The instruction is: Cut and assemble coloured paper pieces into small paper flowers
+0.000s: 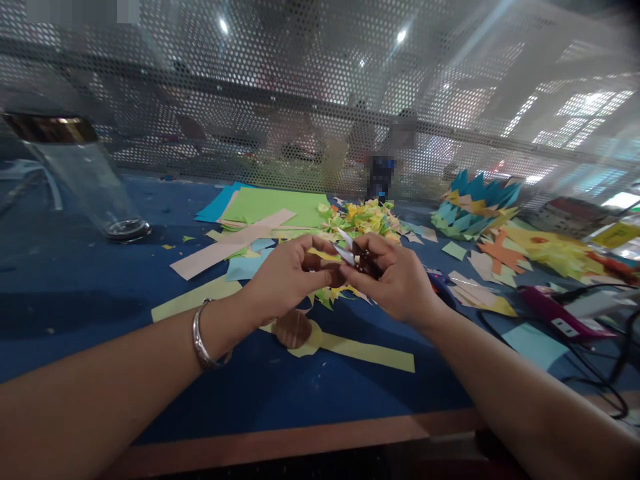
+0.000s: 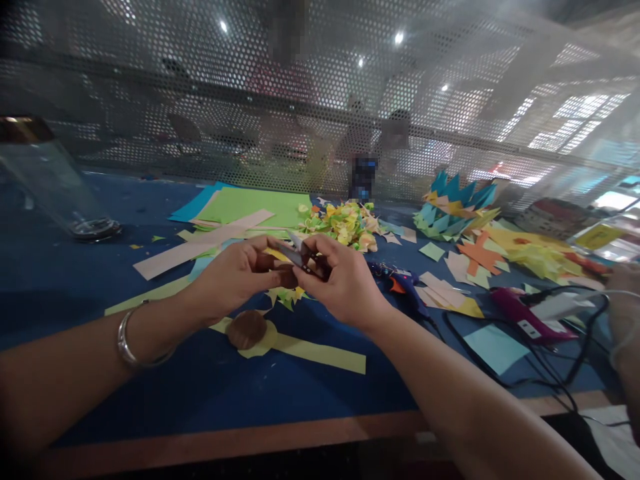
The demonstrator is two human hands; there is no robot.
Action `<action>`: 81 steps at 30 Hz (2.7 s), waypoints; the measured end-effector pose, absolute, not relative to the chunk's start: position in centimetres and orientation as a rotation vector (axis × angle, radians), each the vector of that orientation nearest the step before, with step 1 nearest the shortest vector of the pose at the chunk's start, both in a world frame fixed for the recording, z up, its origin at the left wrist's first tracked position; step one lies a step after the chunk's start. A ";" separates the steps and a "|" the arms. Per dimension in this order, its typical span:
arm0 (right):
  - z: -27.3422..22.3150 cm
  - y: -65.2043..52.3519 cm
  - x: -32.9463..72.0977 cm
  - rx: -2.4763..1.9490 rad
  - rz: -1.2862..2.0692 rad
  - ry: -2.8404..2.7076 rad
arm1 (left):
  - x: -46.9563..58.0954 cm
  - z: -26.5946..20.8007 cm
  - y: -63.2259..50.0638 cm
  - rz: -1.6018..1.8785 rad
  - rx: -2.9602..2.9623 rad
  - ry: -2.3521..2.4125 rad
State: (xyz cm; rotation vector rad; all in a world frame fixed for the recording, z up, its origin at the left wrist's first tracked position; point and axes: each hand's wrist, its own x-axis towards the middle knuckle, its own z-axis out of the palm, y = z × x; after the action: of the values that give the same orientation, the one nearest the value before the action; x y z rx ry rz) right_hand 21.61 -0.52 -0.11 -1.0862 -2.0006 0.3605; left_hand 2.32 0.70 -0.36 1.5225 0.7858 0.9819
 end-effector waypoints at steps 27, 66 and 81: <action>-0.7 0.3 21.8 -1.200 1.038 -1.829 | 2.3 -0.5 1.9 1.251 1.096 0.820; 0.1 -0.2 21.8 -1.076 1.260 -1.638 | 3.1 -1.0 0.7 1.116 1.063 0.640; 0.1 -0.3 21.8 -1.056 1.191 -1.698 | 3.0 -0.6 0.3 1.323 1.287 0.714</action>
State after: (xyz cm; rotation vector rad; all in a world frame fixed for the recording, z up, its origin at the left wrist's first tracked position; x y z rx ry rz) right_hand 21.82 -0.33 0.14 -1.0565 -1.6984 1.1912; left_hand 3.03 0.28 -0.64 1.2874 0.7138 1.3232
